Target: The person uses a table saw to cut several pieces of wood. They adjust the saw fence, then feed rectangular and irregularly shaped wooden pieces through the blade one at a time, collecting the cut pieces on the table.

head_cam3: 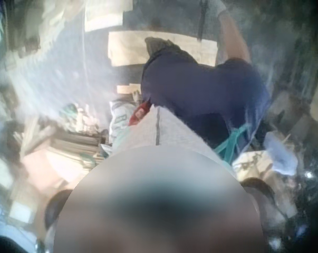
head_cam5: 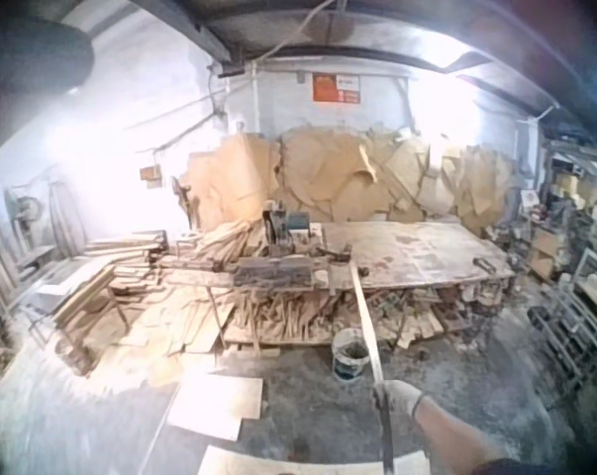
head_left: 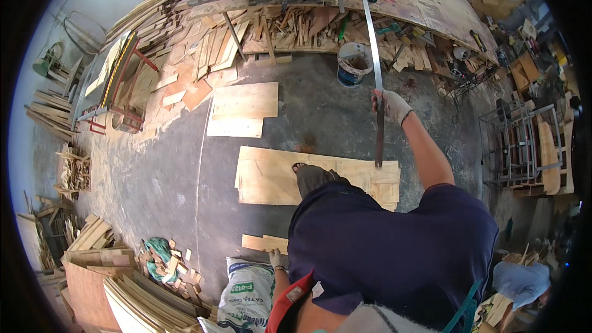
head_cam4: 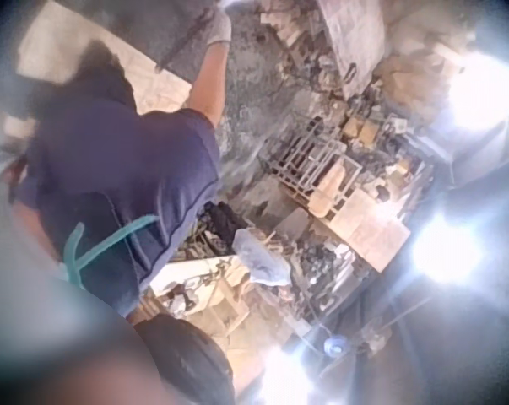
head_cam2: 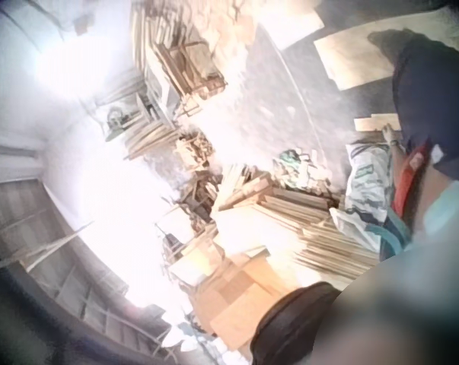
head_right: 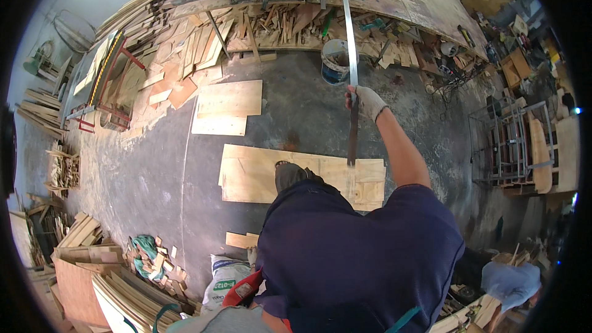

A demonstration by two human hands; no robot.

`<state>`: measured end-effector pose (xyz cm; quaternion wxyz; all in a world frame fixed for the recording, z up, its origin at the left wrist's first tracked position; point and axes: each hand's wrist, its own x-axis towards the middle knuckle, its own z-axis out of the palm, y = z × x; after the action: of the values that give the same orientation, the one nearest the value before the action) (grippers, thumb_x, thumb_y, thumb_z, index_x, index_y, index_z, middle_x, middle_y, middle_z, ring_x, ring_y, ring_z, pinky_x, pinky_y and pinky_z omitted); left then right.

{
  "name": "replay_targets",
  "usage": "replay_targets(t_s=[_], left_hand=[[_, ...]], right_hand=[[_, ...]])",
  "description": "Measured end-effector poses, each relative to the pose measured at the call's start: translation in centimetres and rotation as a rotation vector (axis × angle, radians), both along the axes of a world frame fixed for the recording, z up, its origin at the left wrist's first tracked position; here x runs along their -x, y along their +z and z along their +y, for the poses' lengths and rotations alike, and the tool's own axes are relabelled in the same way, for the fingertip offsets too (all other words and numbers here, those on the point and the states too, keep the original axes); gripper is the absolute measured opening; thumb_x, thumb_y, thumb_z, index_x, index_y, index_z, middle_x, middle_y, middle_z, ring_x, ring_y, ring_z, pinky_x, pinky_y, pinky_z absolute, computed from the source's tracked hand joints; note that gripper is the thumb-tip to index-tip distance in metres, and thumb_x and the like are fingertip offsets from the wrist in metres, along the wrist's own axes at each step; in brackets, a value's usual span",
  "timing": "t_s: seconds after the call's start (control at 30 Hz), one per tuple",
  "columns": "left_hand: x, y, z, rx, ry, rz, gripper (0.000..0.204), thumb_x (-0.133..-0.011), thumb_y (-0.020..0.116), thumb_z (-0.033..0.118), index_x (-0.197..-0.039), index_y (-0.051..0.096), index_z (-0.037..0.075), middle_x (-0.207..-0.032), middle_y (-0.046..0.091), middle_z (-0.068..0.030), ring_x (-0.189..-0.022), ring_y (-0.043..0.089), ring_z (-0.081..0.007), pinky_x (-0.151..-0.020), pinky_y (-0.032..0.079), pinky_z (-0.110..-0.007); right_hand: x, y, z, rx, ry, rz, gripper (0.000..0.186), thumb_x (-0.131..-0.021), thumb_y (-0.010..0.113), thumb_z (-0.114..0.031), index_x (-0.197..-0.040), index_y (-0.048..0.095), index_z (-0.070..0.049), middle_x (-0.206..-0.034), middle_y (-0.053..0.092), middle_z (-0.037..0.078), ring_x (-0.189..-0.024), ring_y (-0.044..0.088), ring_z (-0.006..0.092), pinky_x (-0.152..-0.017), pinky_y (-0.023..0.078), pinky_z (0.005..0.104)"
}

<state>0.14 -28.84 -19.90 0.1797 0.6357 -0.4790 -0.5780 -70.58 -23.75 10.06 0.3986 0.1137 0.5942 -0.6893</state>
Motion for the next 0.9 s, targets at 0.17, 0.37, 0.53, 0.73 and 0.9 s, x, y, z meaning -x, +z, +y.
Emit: replay_targets(t_s=[0.17,0.37,0.53,0.73,0.9], left_hand=[[4.2,4.0,-7.0,-0.239,0.167,-0.082,0.037,-0.097,0.057,0.023,-0.130,0.055,0.004,-0.070,0.047,0.0037,-0.055,0.041,-0.0068,-0.047,0.034,-0.027],[8.3,7.2,-9.3,-0.134,-0.150,-0.307,0.050,-0.099,0.055,0.027,-0.140,0.051,-0.002,-0.107,0.066,-0.0140,-0.086,0.063,-0.0223,-0.072,0.050,-0.035],[8.4,8.4,-7.4,-0.102,-0.282,-0.458,0.053,-0.099,0.056,0.029,-0.140,0.051,-0.004,-0.119,0.066,-0.0186,-0.100,0.065,-0.0271,-0.083,0.051,-0.038],[6.1,9.7,-9.1,-0.202,-0.212,-0.441,0.056,-0.097,0.057,0.031,-0.140,0.051,-0.005,-0.124,0.064,-0.0205,-0.108,0.063,-0.0296,-0.089,0.050,-0.039],[4.1,10.4,-11.1,-0.283,-0.162,-0.410,0.058,-0.096,0.058,0.032,-0.140,0.052,-0.006,-0.129,0.063,-0.0221,-0.114,0.062,-0.0316,-0.094,0.049,-0.039]], right_hand=[[8.8,-2.1,-7.3,-0.260,-0.024,0.317,0.023,-0.105,0.056,-0.026,-0.090,0.057,-0.009,-0.065,0.055,0.001,-0.050,0.051,0.0126,-0.048,0.044,0.0318],[6.6,-8.1,-9.3,-0.420,-0.078,0.442,0.037,-0.104,0.058,-0.035,-0.077,0.055,-0.009,-0.057,0.049,0.000,-0.043,0.046,0.0131,-0.041,0.036,0.0328],[7.3,-7.3,-11.8,-0.428,-0.171,0.556,0.039,-0.104,0.058,-0.034,-0.076,0.054,-0.007,-0.057,0.050,0.001,-0.043,0.047,0.0149,-0.042,0.037,0.0344],[27.2,2.8,-21.2,-0.178,0.068,0.588,0.032,-0.101,0.055,-0.028,-0.079,0.062,-0.006,-0.063,0.060,0.006,-0.052,0.056,0.0176,-0.046,0.041,0.0369],[34.4,-0.1,-25.1,-0.536,0.321,0.415,0.037,-0.103,0.050,-0.031,-0.083,0.064,-0.003,-0.066,0.065,0.012,-0.050,0.058,0.0220,-0.046,0.047,0.0397]])
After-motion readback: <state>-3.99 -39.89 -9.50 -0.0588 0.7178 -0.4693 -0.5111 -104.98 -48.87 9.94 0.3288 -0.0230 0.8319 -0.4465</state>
